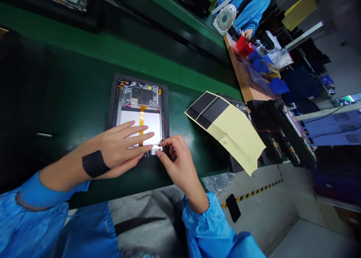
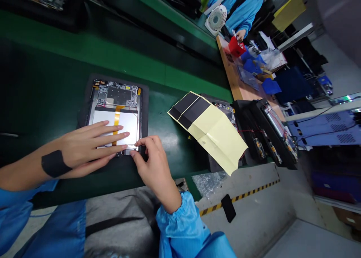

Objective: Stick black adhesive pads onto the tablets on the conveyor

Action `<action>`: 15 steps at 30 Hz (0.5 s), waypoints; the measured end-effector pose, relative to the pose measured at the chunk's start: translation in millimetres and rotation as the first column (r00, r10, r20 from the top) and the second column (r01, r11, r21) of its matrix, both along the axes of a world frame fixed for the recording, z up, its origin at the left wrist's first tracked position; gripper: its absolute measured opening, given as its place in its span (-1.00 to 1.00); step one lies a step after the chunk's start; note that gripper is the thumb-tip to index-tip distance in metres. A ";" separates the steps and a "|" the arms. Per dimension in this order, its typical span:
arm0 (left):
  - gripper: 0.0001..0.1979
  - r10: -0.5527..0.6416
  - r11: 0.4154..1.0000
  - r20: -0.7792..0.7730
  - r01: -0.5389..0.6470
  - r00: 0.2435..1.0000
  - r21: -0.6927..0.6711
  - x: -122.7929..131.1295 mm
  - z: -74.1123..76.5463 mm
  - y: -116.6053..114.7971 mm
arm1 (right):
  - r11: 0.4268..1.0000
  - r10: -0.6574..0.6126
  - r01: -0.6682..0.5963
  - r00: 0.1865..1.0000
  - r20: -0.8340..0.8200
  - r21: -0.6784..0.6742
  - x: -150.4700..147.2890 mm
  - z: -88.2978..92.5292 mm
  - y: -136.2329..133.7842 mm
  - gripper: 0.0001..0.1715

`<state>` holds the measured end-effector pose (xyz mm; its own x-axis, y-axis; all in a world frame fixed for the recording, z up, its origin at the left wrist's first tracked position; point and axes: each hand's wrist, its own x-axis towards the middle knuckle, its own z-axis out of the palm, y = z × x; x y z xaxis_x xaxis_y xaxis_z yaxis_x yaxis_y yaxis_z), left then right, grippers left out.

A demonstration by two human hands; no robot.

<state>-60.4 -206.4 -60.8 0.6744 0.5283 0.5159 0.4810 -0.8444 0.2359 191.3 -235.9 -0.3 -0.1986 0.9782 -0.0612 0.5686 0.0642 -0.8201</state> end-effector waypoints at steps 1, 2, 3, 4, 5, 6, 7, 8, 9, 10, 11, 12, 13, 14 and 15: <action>-0.63 -0.003 1.000 -0.001 0.003 1.000 -0.002 0.3 0.8 -0.1 | 1.000 0.013 -0.013 1.000 0.017 0.008 0.3 -0.3 0.3 -0.85; -0.63 -0.003 1.000 0.003 0.003 1.000 -0.005 1.1 1.7 -0.7 | 1.000 0.021 -0.022 0.999 0.033 0.017 0.9 -1.2 0.6 -0.80; -0.62 0.001 1.000 0.012 -0.001 1.000 -0.005 2.6 3.0 -1.7 | 0.999 0.023 -0.024 0.999 0.049 0.029 1.7 -2.6 0.8 -0.75; -0.61 0.010 1.000 0.024 -0.010 1.000 0.002 4.7 4.4 -3.2 | 0.999 0.020 -0.023 0.998 0.067 0.043 2.8 -4.6 0.7 -0.69; -0.60 0.016 1.000 0.039 -0.016 0.999 0.017 7.3 5.9 -5.0 | 0.998 0.012 -0.017 0.996 0.085 0.057 4.0 -6.6 0.1 -0.63; -0.59 0.017 0.999 0.052 -0.018 0.998 0.035 10.1 7.2 -6.9 | 0.997 -0.002 -0.006 0.995 0.100 0.077 5.1 -8.2 -1.2 -0.57; -0.60 0.015 0.999 0.059 -0.018 0.998 0.050 12.9 8.1 -8.6 | 0.994 -0.027 0.015 0.994 0.107 0.109 5.8 -8.9 -3.3 -0.51; -0.61 0.013 0.998 0.058 -0.017 0.998 0.056 15.4 8.3 -9.9 | 0.986 -0.067 0.050 0.992 0.103 0.160 5.8 -8.3 -6.1 -0.45; -0.63 0.016 0.999 0.051 -0.018 0.999 0.049 17.1 7.8 -10.5 | 0.969 -0.119 0.097 0.989 0.084 0.228 4.9 -5.9 -9.5 -0.40; -0.65 0.021 0.999 0.042 -0.022 0.999 0.031 18.1 6.4 -10.5 | 0.942 -0.164 0.142 0.985 0.049 0.304 2.8 -1.8 -13.1 -0.39; -0.65 0.026 1.000 0.031 -0.026 0.999 0.010 18.2 4.4 -10.0 | 0.913 -0.176 0.163 0.984 0.003 0.373 -0.6 4.0 -16.3 -0.41; -0.63 0.030 0.999 0.012 -0.030 0.999 -0.014 17.6 1.8 -9.4 | 0.897 -0.135 0.141 0.990 -0.044 0.419 -5.5 10.9 -18.4 -0.46; -0.60 0.026 0.999 -0.010 -0.026 1.000 -0.032 16.7 -1.0 -8.9 | 0.895 -0.045 0.078 0.995 -0.085 0.438 -11.9 18.5 -18.8 -0.52; -0.56 0.019 0.998 -0.037 -0.021 0.999 -0.051 15.8 -3.6 -9.0 | 0.902 0.088 -0.028 0.989 -0.119 0.432 -19.4 26.0 -17.0 -0.57; -0.53 0.022 0.997 -0.068 -0.027 0.997 -0.073 15.0 -5.7 -9.7 | 0.900 0.226 -0.150 0.964 -0.143 0.409 -27.7 33.0 -12.9 -0.61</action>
<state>-45.4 -216.0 -66.4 0.6929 0.5799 0.4285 0.5179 -0.8138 0.2638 163.6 -248.8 32.7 -0.3519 0.8583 0.3735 0.3568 0.4918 -0.7942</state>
